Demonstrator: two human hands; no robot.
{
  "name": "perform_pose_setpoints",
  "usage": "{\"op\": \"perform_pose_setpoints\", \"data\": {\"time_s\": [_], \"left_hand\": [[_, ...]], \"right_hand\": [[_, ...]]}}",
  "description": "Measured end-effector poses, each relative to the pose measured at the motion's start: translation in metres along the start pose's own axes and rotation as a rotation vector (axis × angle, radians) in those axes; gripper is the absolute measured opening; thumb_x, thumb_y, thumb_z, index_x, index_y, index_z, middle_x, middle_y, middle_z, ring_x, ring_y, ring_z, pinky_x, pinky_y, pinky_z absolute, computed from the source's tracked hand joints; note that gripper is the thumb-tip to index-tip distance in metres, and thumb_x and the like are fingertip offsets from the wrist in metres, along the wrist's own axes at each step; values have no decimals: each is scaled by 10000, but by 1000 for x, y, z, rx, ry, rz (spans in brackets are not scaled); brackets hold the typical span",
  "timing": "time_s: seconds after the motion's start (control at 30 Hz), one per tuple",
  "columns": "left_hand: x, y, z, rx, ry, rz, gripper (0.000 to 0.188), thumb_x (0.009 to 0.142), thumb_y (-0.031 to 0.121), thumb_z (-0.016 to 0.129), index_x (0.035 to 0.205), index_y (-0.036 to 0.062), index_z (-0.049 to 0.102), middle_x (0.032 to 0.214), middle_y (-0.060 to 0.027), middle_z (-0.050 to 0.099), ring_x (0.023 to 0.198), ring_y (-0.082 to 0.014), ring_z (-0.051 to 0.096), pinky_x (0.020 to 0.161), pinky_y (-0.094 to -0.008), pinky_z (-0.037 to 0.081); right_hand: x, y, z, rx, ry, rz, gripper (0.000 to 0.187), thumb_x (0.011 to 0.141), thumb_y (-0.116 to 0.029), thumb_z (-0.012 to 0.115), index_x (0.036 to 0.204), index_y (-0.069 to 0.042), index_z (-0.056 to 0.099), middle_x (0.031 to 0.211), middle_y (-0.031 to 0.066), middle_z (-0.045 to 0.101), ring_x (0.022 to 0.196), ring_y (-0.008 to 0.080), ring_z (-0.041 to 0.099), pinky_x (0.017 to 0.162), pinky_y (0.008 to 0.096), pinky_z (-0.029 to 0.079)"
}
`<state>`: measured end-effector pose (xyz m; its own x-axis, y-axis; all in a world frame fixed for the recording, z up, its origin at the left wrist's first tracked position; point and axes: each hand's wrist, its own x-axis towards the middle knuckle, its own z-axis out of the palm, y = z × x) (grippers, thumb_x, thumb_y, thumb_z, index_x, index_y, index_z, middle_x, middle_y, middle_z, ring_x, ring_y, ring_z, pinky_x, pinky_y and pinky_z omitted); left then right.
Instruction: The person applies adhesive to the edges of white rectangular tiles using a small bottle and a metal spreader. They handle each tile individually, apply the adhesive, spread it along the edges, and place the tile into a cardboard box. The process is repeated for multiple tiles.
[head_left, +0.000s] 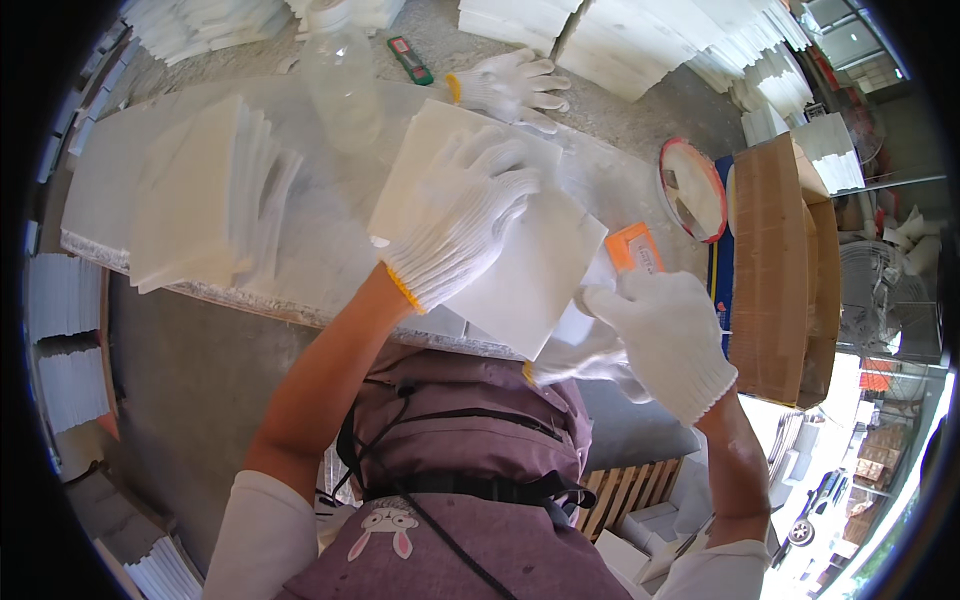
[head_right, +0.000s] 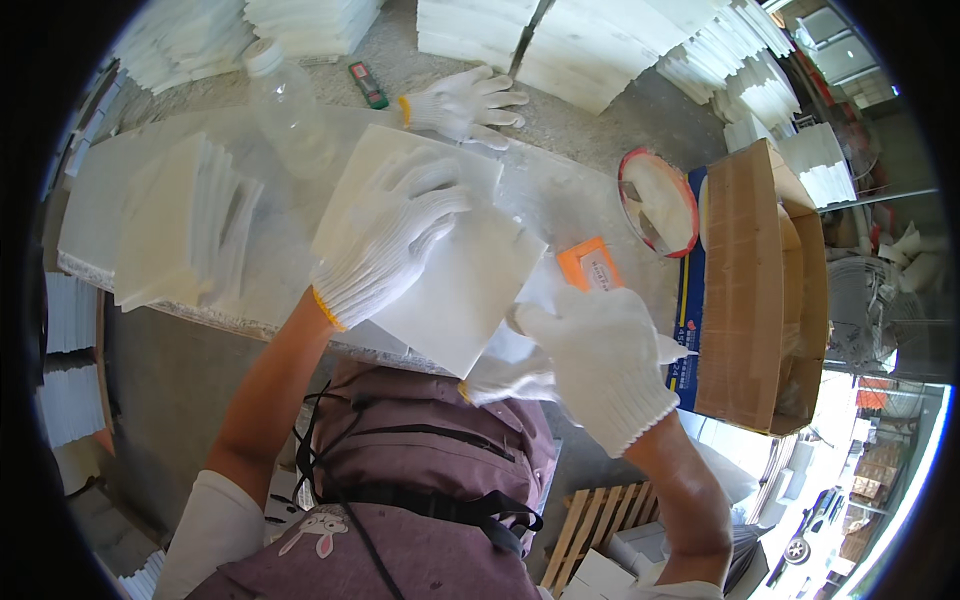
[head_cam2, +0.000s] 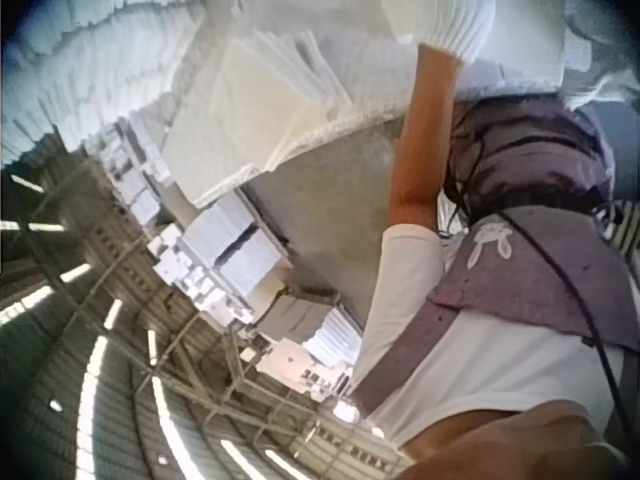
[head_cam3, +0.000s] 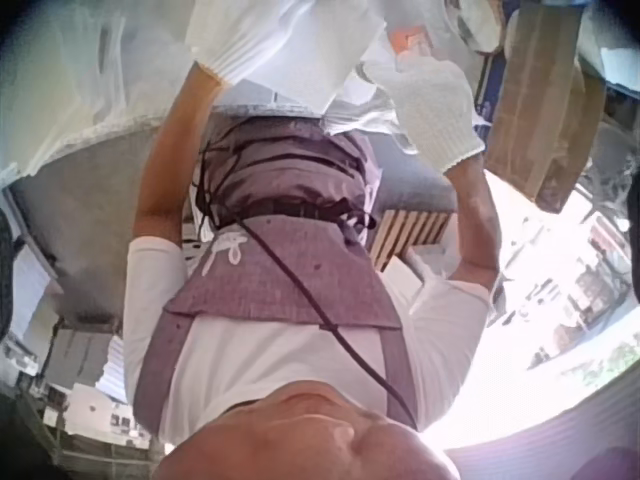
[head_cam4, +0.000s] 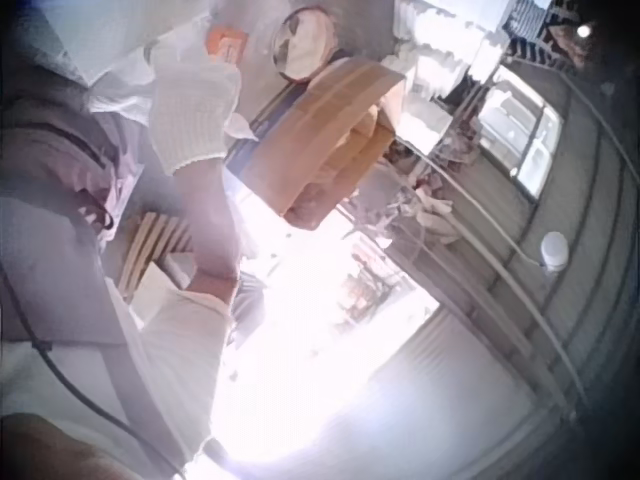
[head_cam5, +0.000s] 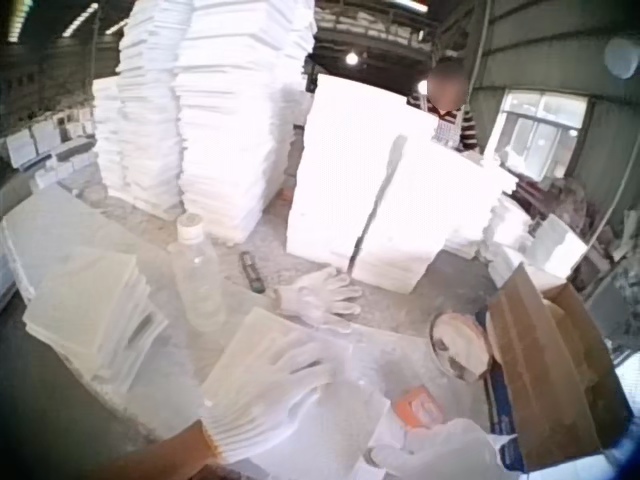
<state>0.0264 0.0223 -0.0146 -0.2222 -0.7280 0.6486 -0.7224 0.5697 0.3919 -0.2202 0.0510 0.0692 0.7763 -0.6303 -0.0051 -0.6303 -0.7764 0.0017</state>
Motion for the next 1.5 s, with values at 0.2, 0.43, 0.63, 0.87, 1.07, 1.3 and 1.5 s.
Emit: {"op": "perform_pose_setpoints", "data": {"time_s": [0.2,0.43,0.63,0.87,1.07,1.3,1.5], "left_hand": [[4,5,-2,11,-65,-34,250,781,47,697,1018,127,685,1159,-53,641,1132,-310,577,907,-414,495],[8,10,-6,46,-150,-80,224,803,69,693,1022,117,687,1159,-49,637,1136,-312,571,901,-407,497],[6,8,-1,46,-88,-45,209,813,73,688,1017,118,693,1156,-49,642,1128,-307,576,901,-407,497],[10,13,-4,39,-175,-121,225,822,64,683,1042,108,699,1166,-68,645,1148,-303,575,927,-403,496],[3,4,2,27,-120,-55,230,852,120,689,1081,99,700,1207,-99,637,1179,-320,567,941,-401,492],[9,50,-8,245,-345,41,443,874,361,650,1246,125,600,1228,-133,588,1093,-336,576,932,-445,473],[-32,116,-28,-1110,-938,198,352,933,315,622,1157,43,612,1168,-138,580,1102,-353,514,1024,-471,377]], "right_hand": [[6,10,9,-120,118,254,293,754,-129,674,1047,-138,676,708,81,553,644,273,604,586,396,458],[31,19,26,-189,183,170,290,790,-89,637,1079,-103,665,766,86,584,700,273,611,597,400,468],[23,18,24,-156,160,122,285,803,-91,627,1085,-99,659,754,84,560,722,261,614,616,404,469],[9,24,20,-22,-16,136,270,819,-109,608,1083,-106,666,777,88,566,743,275,607,678,380,479],[-60,-6,30,751,-151,528,430,875,-74,580,1302,-41,616,842,106,563,788,232,576,742,324,470],[-77,-35,69,1297,-10,739,439,907,-58,588,1335,30,564,1126,104,647,1080,172,589,968,276,437],[-94,-22,86,1518,86,815,466,910,-70,569,1372,-9,550,1074,88,631,1014,148,586,928,287,453]]}}
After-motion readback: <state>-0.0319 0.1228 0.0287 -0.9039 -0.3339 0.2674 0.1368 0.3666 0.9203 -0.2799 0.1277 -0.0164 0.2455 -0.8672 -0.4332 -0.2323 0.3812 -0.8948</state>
